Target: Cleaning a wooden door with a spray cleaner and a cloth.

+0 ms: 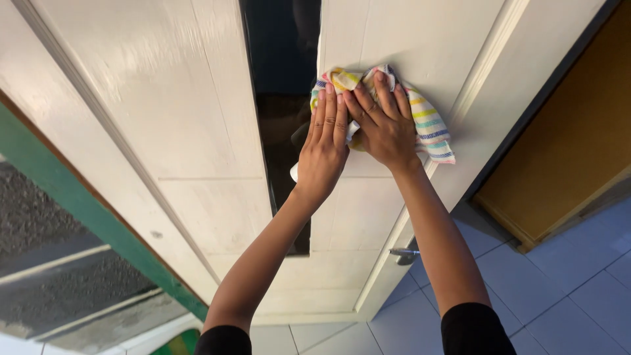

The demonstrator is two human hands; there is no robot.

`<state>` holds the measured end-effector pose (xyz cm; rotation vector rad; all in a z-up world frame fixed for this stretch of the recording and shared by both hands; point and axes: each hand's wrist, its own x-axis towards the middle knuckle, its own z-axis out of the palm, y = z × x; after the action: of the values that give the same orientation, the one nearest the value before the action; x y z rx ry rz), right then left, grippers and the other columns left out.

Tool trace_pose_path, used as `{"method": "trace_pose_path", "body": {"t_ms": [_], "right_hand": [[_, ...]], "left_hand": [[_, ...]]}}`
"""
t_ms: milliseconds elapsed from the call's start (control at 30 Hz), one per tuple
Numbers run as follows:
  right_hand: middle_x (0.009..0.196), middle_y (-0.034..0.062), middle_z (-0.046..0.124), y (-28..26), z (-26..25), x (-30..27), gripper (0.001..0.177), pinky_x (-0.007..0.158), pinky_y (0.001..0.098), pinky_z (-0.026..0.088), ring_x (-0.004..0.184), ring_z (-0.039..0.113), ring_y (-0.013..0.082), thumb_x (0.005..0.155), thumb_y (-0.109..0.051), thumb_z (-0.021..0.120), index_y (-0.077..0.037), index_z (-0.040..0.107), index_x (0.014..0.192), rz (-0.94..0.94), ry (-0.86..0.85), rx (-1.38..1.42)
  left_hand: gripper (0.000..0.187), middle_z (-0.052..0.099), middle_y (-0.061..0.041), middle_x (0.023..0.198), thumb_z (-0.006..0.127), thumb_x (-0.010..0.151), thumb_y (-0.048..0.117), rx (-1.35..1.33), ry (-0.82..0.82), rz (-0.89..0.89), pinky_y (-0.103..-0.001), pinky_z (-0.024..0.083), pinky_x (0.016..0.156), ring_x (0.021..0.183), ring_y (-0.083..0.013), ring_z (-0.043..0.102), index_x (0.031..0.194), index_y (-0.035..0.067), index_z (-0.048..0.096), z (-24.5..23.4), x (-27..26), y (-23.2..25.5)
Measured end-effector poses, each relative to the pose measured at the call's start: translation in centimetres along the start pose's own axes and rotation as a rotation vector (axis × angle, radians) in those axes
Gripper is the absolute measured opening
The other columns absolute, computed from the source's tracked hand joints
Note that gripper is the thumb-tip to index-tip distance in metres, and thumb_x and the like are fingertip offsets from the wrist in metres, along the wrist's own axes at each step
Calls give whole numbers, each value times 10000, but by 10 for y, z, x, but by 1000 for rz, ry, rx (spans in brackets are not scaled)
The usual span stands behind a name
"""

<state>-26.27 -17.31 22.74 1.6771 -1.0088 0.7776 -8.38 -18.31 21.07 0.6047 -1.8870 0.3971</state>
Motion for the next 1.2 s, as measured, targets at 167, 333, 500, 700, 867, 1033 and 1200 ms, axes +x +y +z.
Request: {"method": "trace_pose_path", "body": {"t_ms": [167,333,500,700,867,1033,1200], "right_hand": [[1592,25,535,18,0,39,435,1213,543,326,1524,416,348,1077,-183,600,-188,636,1511,27,10,-32],[1601,43,525,32,-4,66,434,1225,555,299,1538,375,356,1080,-169,588,-150,626,1513,75,22,-13],[1634,67,492,39,-15,93,468,1244,569,260,1555,331,363,1093,-140,571,-98,595,1559,98,46,-30],[1602,77,510,22,-31,87,496,1282,556,295,1556,367,342,1019,-31,566,-123,612,1503,122,152,99],[1597,115,506,27,-25,94,478,1261,552,308,1544,374,361,1041,-34,560,-105,594,1513,129,157,131],[1609,104,500,45,-32,117,465,1252,547,296,1550,365,348,1059,-49,557,-121,603,1516,98,139,84],[1628,94,474,69,-38,146,475,1257,553,269,1563,336,335,1065,-49,558,-127,576,1533,38,142,69]], "left_hand": [[701,247,-248,1685,562,968,-82,-32,-4,18,-459,356,1292,1582,-392,286,1605,-54,270,-13,42,-6],[677,233,-243,1689,568,1001,-52,20,30,45,-462,360,1282,1580,-383,277,1606,-62,265,-6,73,-15],[646,238,-198,1703,560,1040,-42,58,101,103,-442,372,1302,1597,-346,271,1621,-30,277,-13,100,-20],[635,248,-218,1693,555,1045,8,24,46,111,-440,354,1280,1587,-344,269,1616,-34,280,-25,96,-20],[622,266,-193,1690,543,1041,32,97,58,120,-429,366,1264,1580,-320,292,1612,-11,298,-25,103,-23],[627,277,-199,1682,525,1027,16,135,93,138,-415,370,1255,1568,-324,310,1612,-11,302,-24,126,-24],[631,273,-209,1676,528,1023,9,201,150,129,-418,372,1255,1567,-336,320,1606,-15,288,-15,160,-28]]}}
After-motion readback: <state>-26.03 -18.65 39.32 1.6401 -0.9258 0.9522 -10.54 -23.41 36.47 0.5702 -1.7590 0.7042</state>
